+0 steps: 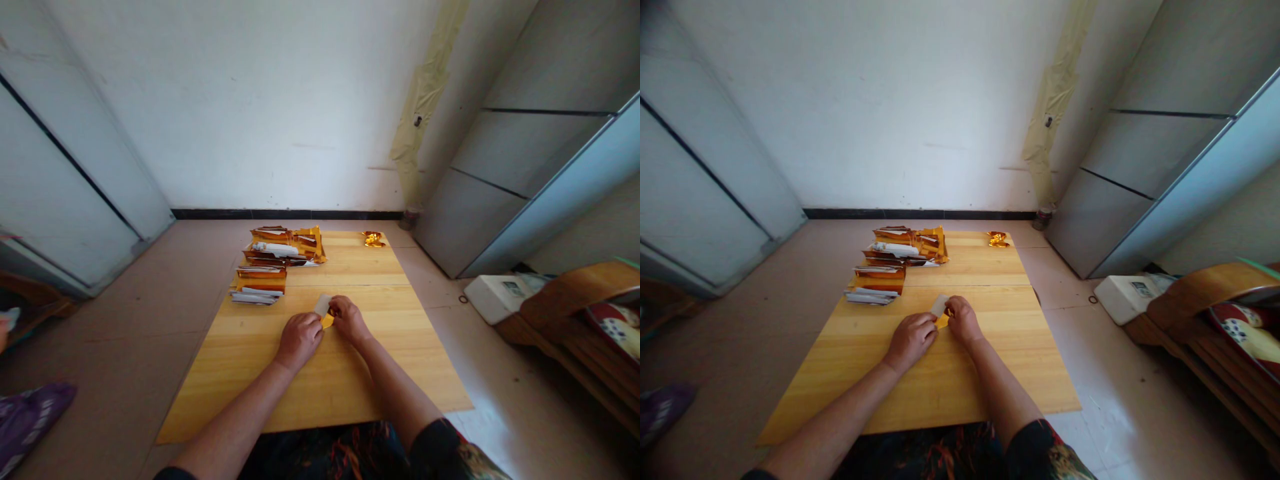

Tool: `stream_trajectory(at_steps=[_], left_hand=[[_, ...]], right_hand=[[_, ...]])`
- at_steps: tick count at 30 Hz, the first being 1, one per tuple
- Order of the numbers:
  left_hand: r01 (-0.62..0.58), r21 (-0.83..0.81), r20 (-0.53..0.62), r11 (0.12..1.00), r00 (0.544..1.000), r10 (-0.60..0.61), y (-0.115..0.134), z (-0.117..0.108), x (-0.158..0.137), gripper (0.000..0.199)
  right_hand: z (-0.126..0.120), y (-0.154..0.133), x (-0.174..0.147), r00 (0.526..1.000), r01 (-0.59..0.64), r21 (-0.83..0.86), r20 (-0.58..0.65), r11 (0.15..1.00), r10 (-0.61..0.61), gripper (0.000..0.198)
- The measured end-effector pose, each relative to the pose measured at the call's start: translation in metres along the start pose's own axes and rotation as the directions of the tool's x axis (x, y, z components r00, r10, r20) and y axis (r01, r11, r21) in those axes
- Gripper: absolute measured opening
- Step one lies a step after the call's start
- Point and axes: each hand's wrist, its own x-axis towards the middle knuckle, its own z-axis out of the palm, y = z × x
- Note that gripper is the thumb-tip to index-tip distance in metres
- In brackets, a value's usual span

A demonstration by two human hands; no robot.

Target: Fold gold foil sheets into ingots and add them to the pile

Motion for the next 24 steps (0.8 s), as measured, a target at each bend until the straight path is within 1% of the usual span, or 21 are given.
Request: stream_trajectory(at_steps=[2,4,6,9,11,14,17,19,22,24], left_hand=[[0.067,0.021,0.015,0.998,0.998,-0.067,0.004,0.0,0.003,0.01],[0.085,0.034,0.022,0.996,0.996,-0.086,0.006,-0.001,0.005,0.01],[0.055,0.048,0.028,0.997,0.998,-0.057,0.005,-0.001,0.007,0.011],[-0.007,0.067,0.017,0.998,1.0,0.006,-0.002,0.0,0.006,0.013],[-0.028,0.072,-0.001,0.997,1.0,0.028,-0.008,-0.001,0.006,0.014],[-0.031,0.09,0.005,0.996,1.0,0.03,-0.012,-0.005,0.007,0.015],[-0.009,0.121,0.023,0.993,1.0,0.006,-0.008,-0.009,0.009,0.014],[0.025,0.143,0.034,0.989,0.999,-0.03,-0.003,-0.01,0.01,0.014],[0.082,0.18,0.02,0.98,0.996,-0.087,0.004,-0.01,0.011,0.013],[0.088,0.2,0.01,0.976,0.996,-0.092,0.008,-0.01,0.01,0.01]], right_hand=[[-0.004,-0.001,-0.001,0.998,0.061,-0.084,0.031,0.995,-0.058,0.027],[-0.011,-0.003,-0.003,0.993,0.101,-0.187,0.074,0.977,-0.088,0.021],[-0.018,-0.007,-0.008,0.991,0.11,-0.272,0.109,0.956,-0.083,0.018],[-0.024,-0.015,-0.016,0.988,0.118,-0.344,0.135,0.932,-0.075,0.016],[-0.025,-0.023,-0.021,0.984,0.131,-0.38,0.16,0.916,-0.075,0.015],[-0.021,-0.038,-0.028,0.977,0.152,-0.437,0.199,0.887,-0.069,0.012],[-0.015,-0.049,-0.032,0.974,0.175,-0.445,0.209,0.878,-0.088,0.011],[-0.015,-0.05,-0.031,0.969,0.201,-0.404,0.216,0.892,-0.12,0.013],[-0.023,-0.041,-0.027,0.962,0.229,-0.325,0.22,0.918,-0.162,0.016],[-0.031,-0.03,-0.023,0.964,0.222,-0.3,0.208,0.928,-0.164,0.017]])
